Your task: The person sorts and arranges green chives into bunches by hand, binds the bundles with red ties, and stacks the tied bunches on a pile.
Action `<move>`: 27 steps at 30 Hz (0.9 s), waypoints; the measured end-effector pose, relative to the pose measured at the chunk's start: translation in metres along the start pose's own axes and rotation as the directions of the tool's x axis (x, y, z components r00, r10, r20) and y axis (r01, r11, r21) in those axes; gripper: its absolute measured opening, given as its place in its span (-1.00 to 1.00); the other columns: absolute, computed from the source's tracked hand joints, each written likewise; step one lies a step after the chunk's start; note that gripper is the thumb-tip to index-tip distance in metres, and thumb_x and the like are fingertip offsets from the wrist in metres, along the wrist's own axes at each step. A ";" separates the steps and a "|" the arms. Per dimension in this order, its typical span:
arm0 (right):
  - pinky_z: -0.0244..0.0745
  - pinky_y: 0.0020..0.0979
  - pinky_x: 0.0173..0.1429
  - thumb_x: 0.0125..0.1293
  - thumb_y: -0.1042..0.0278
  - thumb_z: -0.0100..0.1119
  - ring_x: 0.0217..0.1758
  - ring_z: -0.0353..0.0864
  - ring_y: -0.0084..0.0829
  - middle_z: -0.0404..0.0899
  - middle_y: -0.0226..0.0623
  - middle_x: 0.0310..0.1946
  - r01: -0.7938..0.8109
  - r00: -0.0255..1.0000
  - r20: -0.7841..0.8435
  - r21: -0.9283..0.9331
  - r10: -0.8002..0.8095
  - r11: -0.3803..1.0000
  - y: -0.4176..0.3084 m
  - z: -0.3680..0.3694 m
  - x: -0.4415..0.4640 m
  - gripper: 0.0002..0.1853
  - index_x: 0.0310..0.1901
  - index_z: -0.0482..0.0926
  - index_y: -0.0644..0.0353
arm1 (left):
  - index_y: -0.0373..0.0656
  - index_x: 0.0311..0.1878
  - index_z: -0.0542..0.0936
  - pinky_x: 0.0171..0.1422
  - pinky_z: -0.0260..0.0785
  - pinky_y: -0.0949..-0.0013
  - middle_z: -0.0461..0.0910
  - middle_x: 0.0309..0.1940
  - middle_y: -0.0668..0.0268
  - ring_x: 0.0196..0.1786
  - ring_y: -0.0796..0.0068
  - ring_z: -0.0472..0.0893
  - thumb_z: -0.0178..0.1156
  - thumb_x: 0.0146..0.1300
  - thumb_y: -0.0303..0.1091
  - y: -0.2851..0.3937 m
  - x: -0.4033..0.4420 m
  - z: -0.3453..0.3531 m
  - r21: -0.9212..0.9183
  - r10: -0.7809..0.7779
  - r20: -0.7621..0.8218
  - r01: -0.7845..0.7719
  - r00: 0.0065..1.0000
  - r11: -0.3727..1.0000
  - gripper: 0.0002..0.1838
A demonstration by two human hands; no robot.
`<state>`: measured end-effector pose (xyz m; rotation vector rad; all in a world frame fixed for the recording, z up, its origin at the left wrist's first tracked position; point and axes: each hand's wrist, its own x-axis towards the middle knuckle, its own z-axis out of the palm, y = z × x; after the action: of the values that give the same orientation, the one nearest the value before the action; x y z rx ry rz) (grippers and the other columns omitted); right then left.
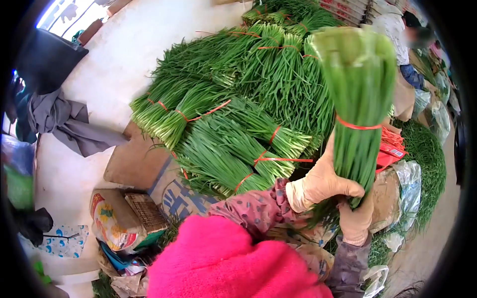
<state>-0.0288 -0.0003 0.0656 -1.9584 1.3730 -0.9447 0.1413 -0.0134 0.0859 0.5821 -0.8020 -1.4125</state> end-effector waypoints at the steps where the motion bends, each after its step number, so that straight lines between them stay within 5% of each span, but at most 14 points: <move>1: 0.50 -0.19 0.09 -0.05 0.58 0.33 0.04 0.59 -0.07 0.54 0.04 0.05 0.094 0.995 0.005 -0.150 -0.095 0.984 -0.001 0.001 0.008 -0.24 0.29 0.31 0.31 | -0.10 0.46 0.09 0.18 0.40 0.36 0.46 0.17 0.29 0.08 0.52 0.51 0.54 -0.29 -0.63 0.003 -0.002 -0.001 -0.098 -0.072 -0.052 0.067 0.996 0.993 0.18; 4: 0.43 -0.11 0.19 -0.11 0.60 0.27 0.16 0.48 0.11 0.44 0.11 0.18 0.447 0.894 0.083 -0.254 -0.441 0.858 -0.023 -0.001 0.051 -0.18 0.33 0.29 0.27 | -0.17 0.23 0.40 0.13 0.43 0.37 0.58 0.00 0.36 0.00 0.50 0.56 0.51 -0.22 -0.62 0.010 0.000 -0.012 -0.011 0.042 -0.098 -0.043 0.994 0.999 -0.17; 5: 0.43 -0.11 0.19 -0.11 0.60 0.27 0.16 0.48 0.11 0.44 0.11 0.18 0.458 0.888 0.082 -0.249 -0.453 0.853 -0.033 -0.001 0.064 -0.18 0.33 0.29 0.27 | -0.19 0.05 0.53 0.10 0.45 0.36 0.63 -0.10 0.40 -0.02 0.48 0.58 0.46 -0.14 -0.62 0.009 0.002 -0.013 -0.043 0.067 -0.192 -0.077 0.979 0.996 -0.41; 6: 0.39 -0.13 0.24 -0.13 0.61 0.28 0.21 0.44 0.09 0.39 0.06 0.24 0.496 0.862 0.093 -0.357 -0.498 0.792 -0.044 -0.001 0.076 -0.16 0.33 0.30 0.23 | -0.21 0.05 0.54 0.09 0.45 0.36 0.63 -0.08 0.39 -0.02 0.50 0.58 0.44 -0.09 -0.63 0.014 0.003 -0.014 -0.166 0.086 -0.216 -0.123 0.973 0.979 -0.45; 8: 0.36 -0.15 0.29 -0.14 0.62 0.29 0.27 0.40 0.08 0.34 0.01 0.31 0.531 0.828 0.103 -0.459 -0.551 0.712 -0.055 -0.001 0.085 -0.14 0.34 0.31 0.18 | -0.21 0.05 0.54 0.09 0.45 0.36 0.64 -0.10 0.37 -0.02 0.48 0.58 0.41 -0.03 -0.63 0.007 0.016 -0.028 -0.049 0.337 -0.276 -0.364 0.900 0.930 -0.49; 12: 0.29 -0.15 0.35 -0.17 0.67 0.33 0.36 0.31 0.06 0.23 0.00 0.38 0.395 0.891 -0.029 -0.442 -0.453 0.806 -0.041 -0.001 0.083 -0.12 0.33 0.35 0.02 | -0.23 0.03 0.55 0.11 0.43 0.36 0.65 -0.12 0.34 -0.03 0.44 0.58 0.41 -0.01 -0.62 0.041 0.026 -0.058 0.252 0.493 -0.387 -0.425 0.779 0.869 -0.53; 15: 0.34 -0.21 0.36 -0.11 0.77 0.27 0.45 0.19 0.03 0.18 0.03 0.41 0.347 0.934 0.075 -0.433 -0.350 0.832 -0.014 -0.007 0.070 -0.20 0.28 0.39 0.13 | -0.23 0.10 0.51 0.17 0.39 0.34 0.61 -0.04 0.32 -0.02 0.40 0.57 0.42 0.00 -0.60 0.079 0.041 -0.080 0.072 0.596 -0.530 -0.668 0.603 0.741 -0.47; 18: 0.28 -0.24 0.39 -0.06 0.71 0.27 0.45 0.22 -0.01 0.19 0.03 0.41 0.245 0.961 0.205 -0.307 -0.188 0.920 0.025 -0.020 0.050 -0.28 0.25 0.40 0.18 | -0.13 0.17 0.50 0.23 0.35 0.28 0.55 0.04 0.36 0.08 0.42 0.51 0.37 0.11 -0.52 0.121 0.053 -0.125 0.253 0.678 -0.594 -0.699 0.434 0.669 -0.48; 20: 0.28 -0.27 0.38 -0.01 0.62 0.30 0.43 0.27 -0.05 0.27 0.06 0.36 0.238 0.951 0.286 -0.444 -0.115 0.864 0.069 -0.038 0.036 -0.32 0.25 0.38 0.23 | -0.08 0.19 0.50 0.29 0.33 0.30 0.55 0.04 0.32 0.07 0.36 0.51 0.35 0.14 -0.51 0.155 0.065 -0.159 0.336 0.803 -0.548 -0.817 0.236 0.469 -0.49; 21: 0.36 -0.22 0.27 0.01 0.58 0.29 0.28 0.39 -0.02 0.37 0.04 0.23 0.115 0.954 0.296 -0.502 0.046 0.857 0.067 -0.044 0.029 -0.38 0.19 0.42 0.24 | -0.12 0.27 0.40 0.33 0.27 0.33 0.45 0.17 0.29 0.16 0.34 0.45 0.37 0.13 -0.50 0.172 0.066 -0.195 0.796 0.924 -0.378 -0.491 0.054 0.354 -0.39; 23: 0.43 -0.18 0.15 0.03 0.54 0.28 0.14 0.50 0.00 0.47 0.01 0.10 -0.004 0.933 0.296 -0.563 0.206 0.826 0.073 -0.058 0.015 -0.45 0.14 0.46 0.26 | -0.17 0.36 0.29 0.37 0.22 0.38 0.38 0.27 0.24 0.23 0.31 0.41 0.40 0.12 -0.43 0.213 0.051 -0.256 0.950 0.982 -0.162 0.286 0.096 0.128 -0.26; 25: 0.44 -0.16 0.07 0.03 0.48 0.30 0.01 0.54 0.01 0.51 -0.02 -0.02 -0.021 0.903 0.346 -0.554 0.253 0.832 0.097 -0.071 0.002 -0.46 0.13 0.46 0.27 | -0.19 0.36 0.28 0.31 0.29 0.37 0.44 0.21 0.19 0.16 0.29 0.45 0.42 0.13 -0.27 0.254 0.038 -0.281 0.882 0.883 -0.469 0.054 -0.009 0.468 -0.24; 26: 0.44 -0.16 0.07 0.03 0.48 0.30 0.01 0.54 0.01 0.51 -0.02 -0.02 -0.018 0.902 0.352 -0.552 0.252 0.834 0.106 -0.072 -0.005 -0.46 0.13 0.46 0.27 | -0.20 0.35 0.30 0.26 0.34 0.36 0.47 0.17 0.16 0.12 0.29 0.47 0.43 0.14 -0.18 0.275 0.037 -0.287 0.619 0.697 -0.716 -0.494 -0.037 0.610 -0.23; 27: 0.45 -0.17 0.07 0.03 0.48 0.30 0.01 0.54 0.01 0.51 -0.02 -0.03 -0.041 0.891 0.363 -0.535 0.273 0.844 0.115 -0.071 -0.011 -0.46 0.12 0.46 0.28 | -0.21 0.33 0.31 0.20 0.39 0.28 0.49 0.15 0.14 0.09 0.28 0.48 0.42 0.13 -0.09 0.290 0.021 -0.357 0.388 0.427 -0.895 -0.250 0.128 0.887 -0.22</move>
<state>-0.1514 -0.0299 0.0163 -2.2036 1.5940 -0.0292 0.6002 -0.0438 0.0920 1.1548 0.0784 -0.2831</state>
